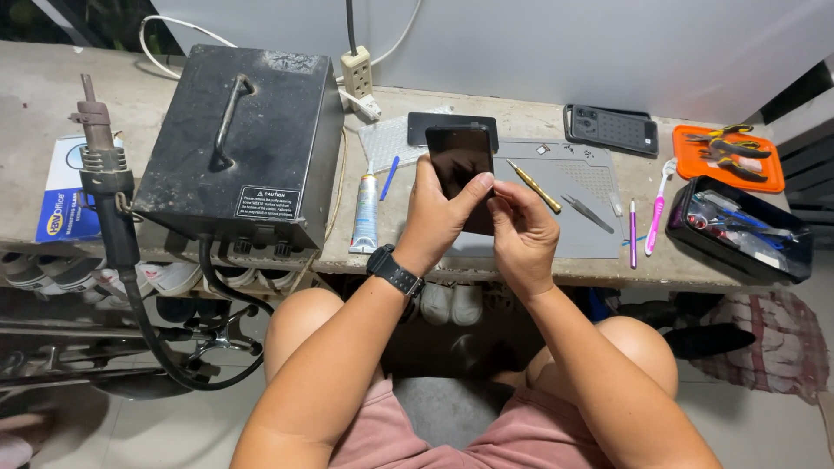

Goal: Disassembling a smartphone to access internal components and testing the functionality of a replacement display panel.

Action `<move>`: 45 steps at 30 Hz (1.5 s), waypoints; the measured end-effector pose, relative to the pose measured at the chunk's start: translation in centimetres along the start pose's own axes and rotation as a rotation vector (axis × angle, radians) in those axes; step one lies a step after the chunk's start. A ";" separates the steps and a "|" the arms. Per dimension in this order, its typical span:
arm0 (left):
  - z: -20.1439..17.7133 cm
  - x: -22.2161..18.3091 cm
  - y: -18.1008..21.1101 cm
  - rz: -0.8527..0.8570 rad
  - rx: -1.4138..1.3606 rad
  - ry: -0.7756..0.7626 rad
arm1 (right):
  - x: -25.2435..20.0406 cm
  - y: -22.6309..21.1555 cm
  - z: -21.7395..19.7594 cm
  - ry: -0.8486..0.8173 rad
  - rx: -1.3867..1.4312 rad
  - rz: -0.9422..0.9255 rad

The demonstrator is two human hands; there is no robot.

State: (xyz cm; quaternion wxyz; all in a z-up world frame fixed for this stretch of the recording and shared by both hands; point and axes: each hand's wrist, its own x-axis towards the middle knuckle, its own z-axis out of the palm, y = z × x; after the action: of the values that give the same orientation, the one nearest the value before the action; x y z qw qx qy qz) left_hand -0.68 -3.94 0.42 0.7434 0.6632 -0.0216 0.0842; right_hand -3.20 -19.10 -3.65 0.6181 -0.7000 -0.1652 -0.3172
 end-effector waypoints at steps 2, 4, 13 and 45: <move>0.1 -0.1 0.2 0.003 -0.006 0.001 | 0.0 0.0 0.0 0.003 0.010 0.001; 0.2 -0.2 0.4 0.006 -0.012 0.003 | -0.1 -0.1 -0.1 0.007 0.020 0.003; 0.3 -0.1 0.2 0.011 0.041 -0.004 | -0.2 0.2 -0.4 0.022 0.009 0.003; -0.2 -1.1 0.0 0.094 0.089 0.151 | -0.5 1.1 1.5 0.044 0.042 0.095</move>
State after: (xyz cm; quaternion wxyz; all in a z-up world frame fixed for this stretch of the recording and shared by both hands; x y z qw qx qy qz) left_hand -1.73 -3.88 0.22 0.7081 0.6854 0.0072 0.1695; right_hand -2.57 -17.80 -4.83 0.6505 -0.6868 -0.1249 -0.2992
